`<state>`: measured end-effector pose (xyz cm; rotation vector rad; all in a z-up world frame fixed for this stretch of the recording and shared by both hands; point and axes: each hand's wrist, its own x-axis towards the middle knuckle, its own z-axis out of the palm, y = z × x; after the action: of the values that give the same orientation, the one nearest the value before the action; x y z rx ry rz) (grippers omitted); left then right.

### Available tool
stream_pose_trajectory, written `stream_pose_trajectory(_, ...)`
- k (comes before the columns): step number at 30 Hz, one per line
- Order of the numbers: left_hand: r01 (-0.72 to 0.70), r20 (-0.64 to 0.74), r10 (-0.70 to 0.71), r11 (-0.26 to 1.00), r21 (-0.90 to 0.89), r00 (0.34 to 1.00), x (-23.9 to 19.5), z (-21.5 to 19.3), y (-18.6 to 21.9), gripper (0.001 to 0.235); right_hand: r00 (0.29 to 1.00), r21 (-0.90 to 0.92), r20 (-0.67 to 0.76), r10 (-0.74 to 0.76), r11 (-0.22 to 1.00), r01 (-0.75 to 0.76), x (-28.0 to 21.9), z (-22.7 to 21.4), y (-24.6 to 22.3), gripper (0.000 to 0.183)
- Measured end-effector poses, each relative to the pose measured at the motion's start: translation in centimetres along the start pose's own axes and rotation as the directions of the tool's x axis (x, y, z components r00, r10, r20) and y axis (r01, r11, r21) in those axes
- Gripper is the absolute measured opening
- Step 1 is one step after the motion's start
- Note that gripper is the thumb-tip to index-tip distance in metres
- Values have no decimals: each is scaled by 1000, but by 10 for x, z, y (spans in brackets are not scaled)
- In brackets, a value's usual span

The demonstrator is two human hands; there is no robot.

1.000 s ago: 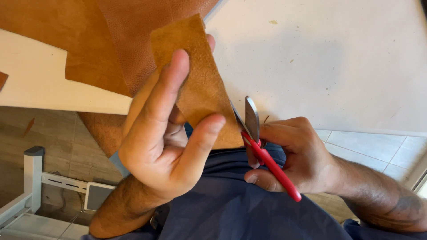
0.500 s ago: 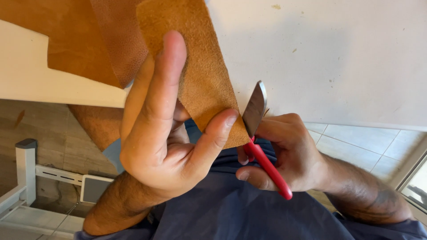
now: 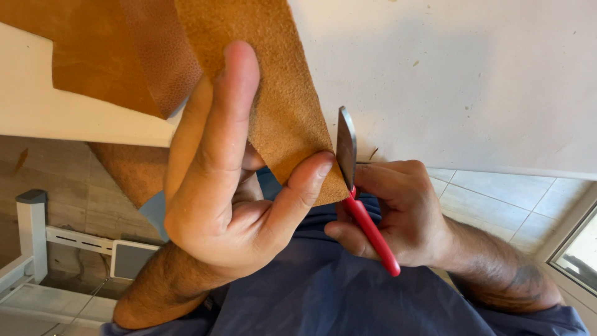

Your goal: Measuring, cutting, and marking a leather strip on a workbench using a ruler, scissors, and a template.

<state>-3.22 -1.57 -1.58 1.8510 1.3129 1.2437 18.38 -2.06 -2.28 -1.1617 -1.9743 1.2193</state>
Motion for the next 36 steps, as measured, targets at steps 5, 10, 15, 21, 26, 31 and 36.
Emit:
stream_pose_trajectory(5, 2, 18, -1, 1000, -32, 1000, 0, 1, -1, 73, 1000, -11, -3, 20, 1000, -20, -2, 1, 1, 37)
stream_pose_trajectory(10, 11, 10, -11, 1000, -5, 1000, -2, 3, 0, 74, 999, -40, -7, 33, 999, -33, -5, 3, 4, 35)
stream_pose_trajectory(15, 25, 25, -24, 999, -37, 999, -2, 3, -1, 76, 1000, -48, -17, 26, 998, -27, -5, 3, 4, 33)
stream_pose_trajectory(21, 26, 25, -25, 999, -39, 999, -3, 3, -2, 77, 999, -64, -25, 39, 997, -41, -7, 5, 6, 32)
stream_pose_trajectory(26, 28, 25, -27, 998, -55, 999, -2, 4, -2, 76, 998, -41, -29, 48, 998, -49, -4, 6, 4, 25)
stream_pose_trajectory(31, 28, 38, -27, 999, -24, 999, 4, 3, 1, 76, 998, -34, -28, 52, 998, -53, -4, 7, 6, 26)
stream_pose_trajectory(36, -67, -130, 53, 993, -101, 990, 15, 13, 1, 36, 999, -32, -16, 41, 999, -41, -6, 8, 10, 32)
